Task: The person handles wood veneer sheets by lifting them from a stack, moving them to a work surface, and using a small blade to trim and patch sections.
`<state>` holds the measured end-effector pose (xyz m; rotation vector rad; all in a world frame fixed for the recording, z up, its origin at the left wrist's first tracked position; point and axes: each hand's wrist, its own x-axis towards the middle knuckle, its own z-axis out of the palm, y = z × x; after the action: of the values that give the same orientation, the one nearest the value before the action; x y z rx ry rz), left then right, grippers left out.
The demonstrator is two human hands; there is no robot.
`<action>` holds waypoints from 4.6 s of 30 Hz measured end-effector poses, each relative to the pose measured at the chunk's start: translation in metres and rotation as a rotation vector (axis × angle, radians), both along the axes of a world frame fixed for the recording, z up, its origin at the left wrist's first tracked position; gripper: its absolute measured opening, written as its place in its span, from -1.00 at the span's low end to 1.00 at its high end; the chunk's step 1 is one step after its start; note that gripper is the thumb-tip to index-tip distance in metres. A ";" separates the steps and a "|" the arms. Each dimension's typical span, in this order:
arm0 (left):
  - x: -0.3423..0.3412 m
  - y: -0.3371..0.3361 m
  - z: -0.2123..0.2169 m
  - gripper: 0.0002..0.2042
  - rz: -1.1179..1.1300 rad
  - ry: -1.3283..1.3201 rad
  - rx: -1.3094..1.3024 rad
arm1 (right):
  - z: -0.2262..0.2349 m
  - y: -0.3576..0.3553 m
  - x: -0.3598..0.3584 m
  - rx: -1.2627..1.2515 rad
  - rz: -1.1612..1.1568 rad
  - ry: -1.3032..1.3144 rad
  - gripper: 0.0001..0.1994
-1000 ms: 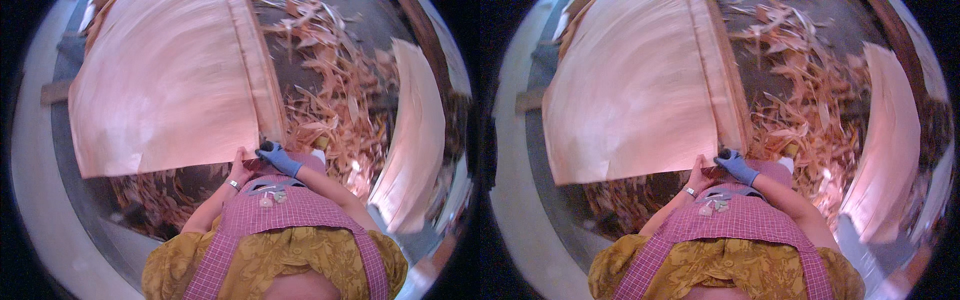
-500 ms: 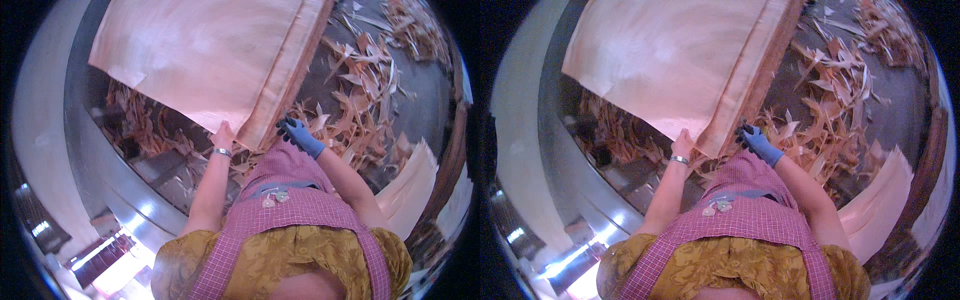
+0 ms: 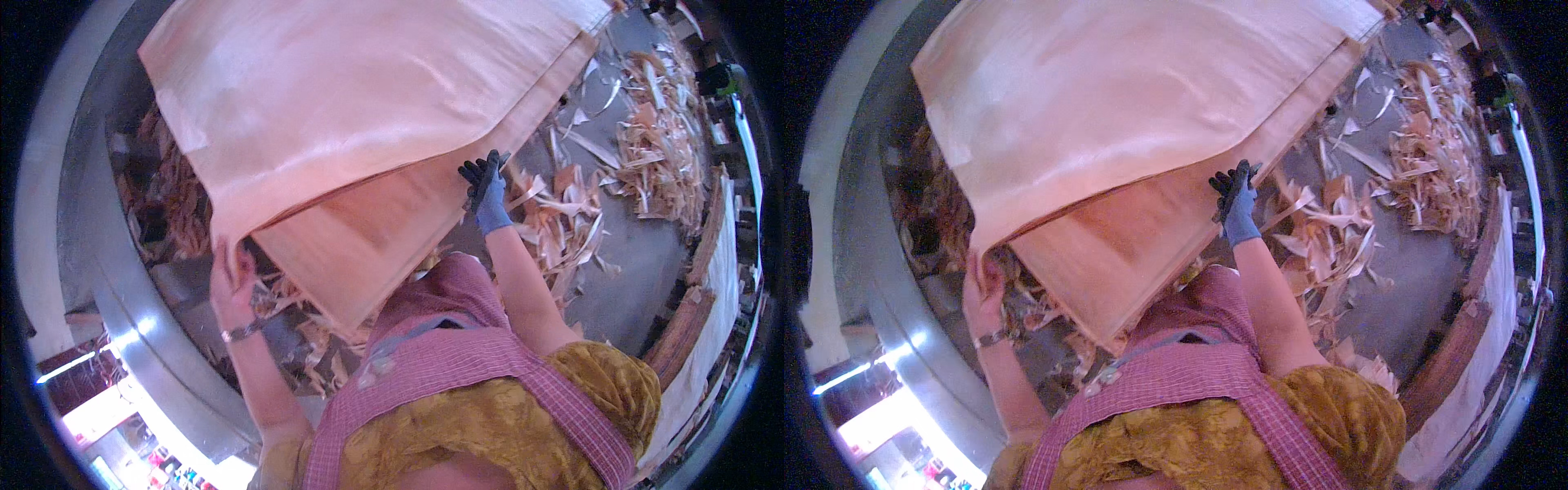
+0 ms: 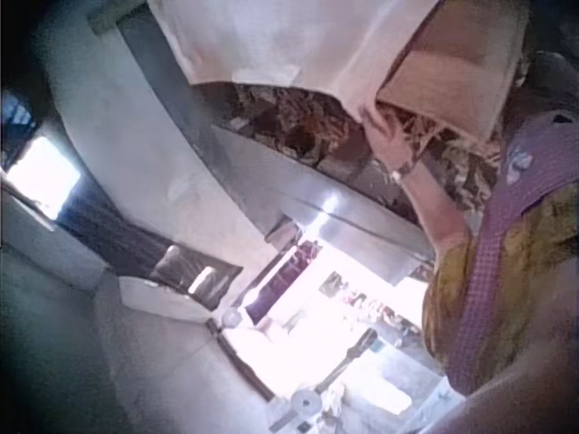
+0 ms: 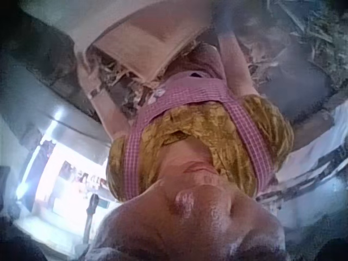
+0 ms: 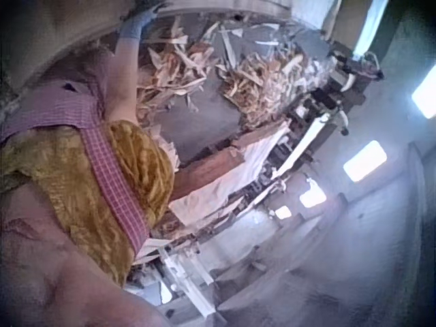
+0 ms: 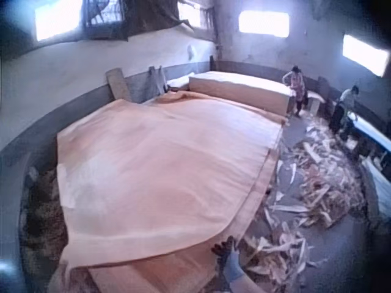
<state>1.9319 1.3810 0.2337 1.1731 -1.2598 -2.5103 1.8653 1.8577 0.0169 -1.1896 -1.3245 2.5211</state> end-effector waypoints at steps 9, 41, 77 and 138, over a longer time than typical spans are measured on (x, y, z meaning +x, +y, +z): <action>0.063 -0.002 -0.052 -0.49 0.006 -0.235 -0.442 | -0.075 0.229 -0.197 0.221 -0.324 0.112 -0.49; 0.075 0.174 -0.268 -0.63 0.475 -0.748 -0.019 | -0.081 0.475 -0.437 1.110 -0.080 -0.130 -0.62; -0.045 0.265 -0.212 -0.29 -0.388 -0.424 -1.807 | 0.024 0.182 -0.278 2.245 1.104 0.962 -0.60; 1.259 -0.368 -0.209 -0.63 0.622 -0.915 -0.287 | -0.005 -1.092 0.720 1.378 1.360 1.119 -0.61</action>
<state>3.1914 1.0127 0.0252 2.2763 -1.0521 -1.3038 2.5856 0.7660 0.0114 1.4358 -2.6822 0.9849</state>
